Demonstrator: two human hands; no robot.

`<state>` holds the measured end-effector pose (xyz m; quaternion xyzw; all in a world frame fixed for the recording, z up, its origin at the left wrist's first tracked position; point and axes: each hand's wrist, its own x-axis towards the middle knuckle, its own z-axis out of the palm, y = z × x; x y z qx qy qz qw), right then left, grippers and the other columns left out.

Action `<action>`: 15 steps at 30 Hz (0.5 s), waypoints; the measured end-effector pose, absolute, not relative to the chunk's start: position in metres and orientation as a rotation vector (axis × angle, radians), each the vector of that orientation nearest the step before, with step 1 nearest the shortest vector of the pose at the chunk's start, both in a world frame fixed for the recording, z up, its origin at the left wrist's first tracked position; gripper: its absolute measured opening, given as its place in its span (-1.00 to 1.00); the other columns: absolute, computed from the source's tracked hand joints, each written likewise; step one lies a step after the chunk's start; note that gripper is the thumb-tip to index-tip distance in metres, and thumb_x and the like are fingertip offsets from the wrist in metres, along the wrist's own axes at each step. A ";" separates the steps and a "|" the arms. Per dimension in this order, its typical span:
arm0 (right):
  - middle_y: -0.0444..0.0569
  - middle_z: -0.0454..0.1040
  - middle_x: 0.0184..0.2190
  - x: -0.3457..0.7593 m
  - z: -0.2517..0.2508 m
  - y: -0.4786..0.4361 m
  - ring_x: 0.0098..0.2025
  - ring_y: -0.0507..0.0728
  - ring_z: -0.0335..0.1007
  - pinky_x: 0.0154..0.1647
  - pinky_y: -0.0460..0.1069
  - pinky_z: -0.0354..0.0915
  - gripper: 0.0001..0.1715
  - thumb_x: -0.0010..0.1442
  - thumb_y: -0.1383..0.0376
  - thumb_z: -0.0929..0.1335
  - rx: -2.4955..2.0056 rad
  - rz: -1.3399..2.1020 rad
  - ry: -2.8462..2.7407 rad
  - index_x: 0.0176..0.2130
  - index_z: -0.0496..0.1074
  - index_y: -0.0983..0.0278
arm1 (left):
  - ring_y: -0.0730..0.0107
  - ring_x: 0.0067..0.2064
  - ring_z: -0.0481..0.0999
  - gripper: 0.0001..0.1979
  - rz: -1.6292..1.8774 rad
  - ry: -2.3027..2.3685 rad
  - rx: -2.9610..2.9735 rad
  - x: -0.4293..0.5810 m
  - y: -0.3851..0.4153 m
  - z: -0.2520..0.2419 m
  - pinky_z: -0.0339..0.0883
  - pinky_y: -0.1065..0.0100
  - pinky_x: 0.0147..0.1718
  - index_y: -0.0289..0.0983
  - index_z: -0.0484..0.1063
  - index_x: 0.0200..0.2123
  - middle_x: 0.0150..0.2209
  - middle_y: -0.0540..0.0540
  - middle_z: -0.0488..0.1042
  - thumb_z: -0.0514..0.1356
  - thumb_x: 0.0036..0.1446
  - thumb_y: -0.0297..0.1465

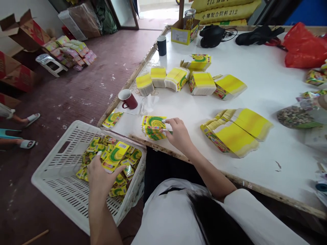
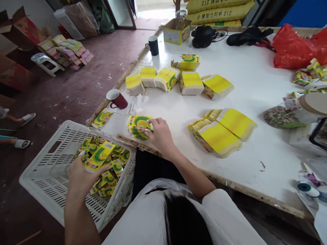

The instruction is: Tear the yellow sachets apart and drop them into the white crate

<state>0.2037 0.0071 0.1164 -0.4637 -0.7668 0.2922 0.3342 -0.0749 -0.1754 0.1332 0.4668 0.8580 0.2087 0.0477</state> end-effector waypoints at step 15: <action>-0.19 0.37 -0.37 0.206 0.120 -0.008 -0.44 0.07 0.29 -0.37 -0.04 0.21 -0.64 0.10 0.40 0.36 -1.152 1.204 -1.902 -0.15 0.15 0.18 | 0.09 -0.05 0.58 -0.32 1.760 1.184 0.480 0.052 -0.109 0.108 0.48 0.05 -0.04 -0.15 0.44 -0.21 -0.19 -0.09 0.54 0.35 -0.20 0.25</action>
